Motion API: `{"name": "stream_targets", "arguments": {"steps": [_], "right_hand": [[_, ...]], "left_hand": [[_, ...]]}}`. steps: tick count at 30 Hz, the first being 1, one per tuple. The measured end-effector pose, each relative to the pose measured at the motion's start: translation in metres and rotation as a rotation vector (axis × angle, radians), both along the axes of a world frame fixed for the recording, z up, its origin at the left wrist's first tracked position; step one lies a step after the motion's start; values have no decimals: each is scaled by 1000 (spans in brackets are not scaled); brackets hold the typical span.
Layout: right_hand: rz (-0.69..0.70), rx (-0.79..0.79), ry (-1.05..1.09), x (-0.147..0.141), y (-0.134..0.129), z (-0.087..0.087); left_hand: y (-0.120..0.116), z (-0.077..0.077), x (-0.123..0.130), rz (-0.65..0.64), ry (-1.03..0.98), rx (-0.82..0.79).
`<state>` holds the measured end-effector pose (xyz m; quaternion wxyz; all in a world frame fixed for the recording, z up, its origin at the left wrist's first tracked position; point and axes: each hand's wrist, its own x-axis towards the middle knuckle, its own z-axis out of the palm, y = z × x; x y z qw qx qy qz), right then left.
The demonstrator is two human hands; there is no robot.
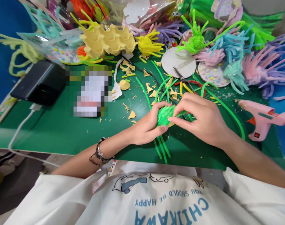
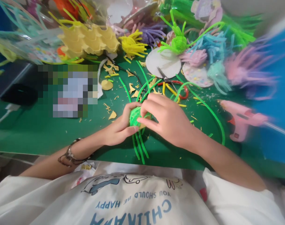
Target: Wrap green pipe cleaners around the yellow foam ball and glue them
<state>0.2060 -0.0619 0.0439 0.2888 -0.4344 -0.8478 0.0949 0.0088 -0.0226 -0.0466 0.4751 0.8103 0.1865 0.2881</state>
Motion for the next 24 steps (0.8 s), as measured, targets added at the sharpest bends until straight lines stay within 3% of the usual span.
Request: {"name": "stream_targets", "arguments": {"steps": [10,17,24], "right_hand": [[-3,8,40,-6,0,-9],[-69,-91,73,-2,-1,4],[-34,-119,35,9,3,8]], "left_hand": [[-1,18,-1,67,58,-20],[0,18,0,113,43,-23],[0,21,0,107,28,-38]]}}
